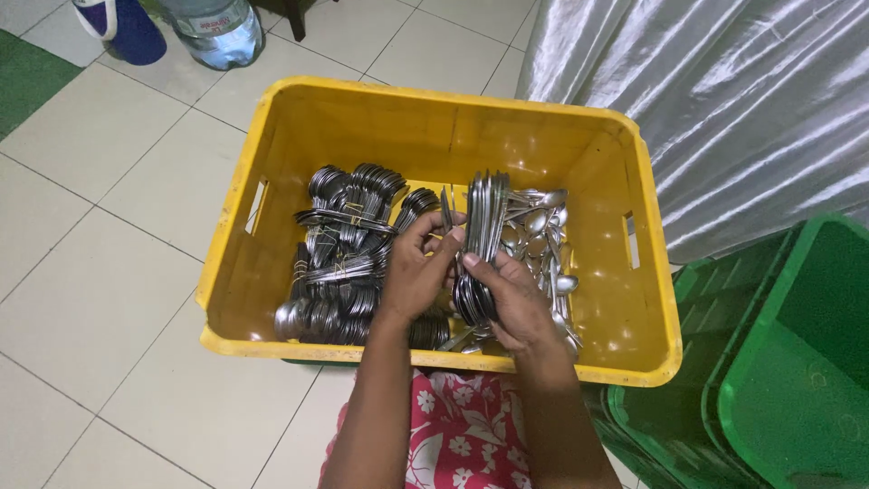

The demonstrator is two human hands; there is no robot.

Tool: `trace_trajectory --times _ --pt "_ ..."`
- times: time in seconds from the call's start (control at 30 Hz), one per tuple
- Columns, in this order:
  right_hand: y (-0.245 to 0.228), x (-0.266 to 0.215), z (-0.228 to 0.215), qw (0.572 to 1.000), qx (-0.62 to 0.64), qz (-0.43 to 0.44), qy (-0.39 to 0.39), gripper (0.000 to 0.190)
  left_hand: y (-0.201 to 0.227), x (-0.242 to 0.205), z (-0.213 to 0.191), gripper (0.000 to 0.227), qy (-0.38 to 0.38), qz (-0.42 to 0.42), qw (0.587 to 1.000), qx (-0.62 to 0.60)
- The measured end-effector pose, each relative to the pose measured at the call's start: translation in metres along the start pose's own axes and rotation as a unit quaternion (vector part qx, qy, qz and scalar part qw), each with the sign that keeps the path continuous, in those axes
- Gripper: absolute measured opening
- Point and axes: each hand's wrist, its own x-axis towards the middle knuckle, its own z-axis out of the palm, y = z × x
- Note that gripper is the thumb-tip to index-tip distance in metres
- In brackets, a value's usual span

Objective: The person gathers spoons from a yellow bin, aligns them into a bundle, and secures the bundle with a rubber band. The person then places the tied bundle into a green bin. This process is repeated multiple times.

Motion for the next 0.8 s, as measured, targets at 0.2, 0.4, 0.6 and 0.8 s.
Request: trace_trajectory --times 0.2,0.4,0.6,0.8 --pt "-0.001 0.001 -0.001 1.0 -0.012 -0.016 0.016 0.024 0.006 -0.002 0.004 0.029 -0.005 0.019 1.0 -0.002" --pt "-0.002 -0.001 0.005 0.999 -0.024 -0.031 0.034 0.025 0.012 -0.003 0.003 0.026 -0.005 0.024 0.999 0.024" --pt "0.001 0.008 0.002 0.996 -0.051 -0.054 0.051 0.023 0.03 -0.015 0.012 0.04 -0.026 0.05 0.985 0.164" --pt "0.003 0.011 -0.013 0.993 -0.051 -0.075 0.08 0.02 0.049 -0.025 0.025 0.053 -0.039 0.044 0.983 0.175"
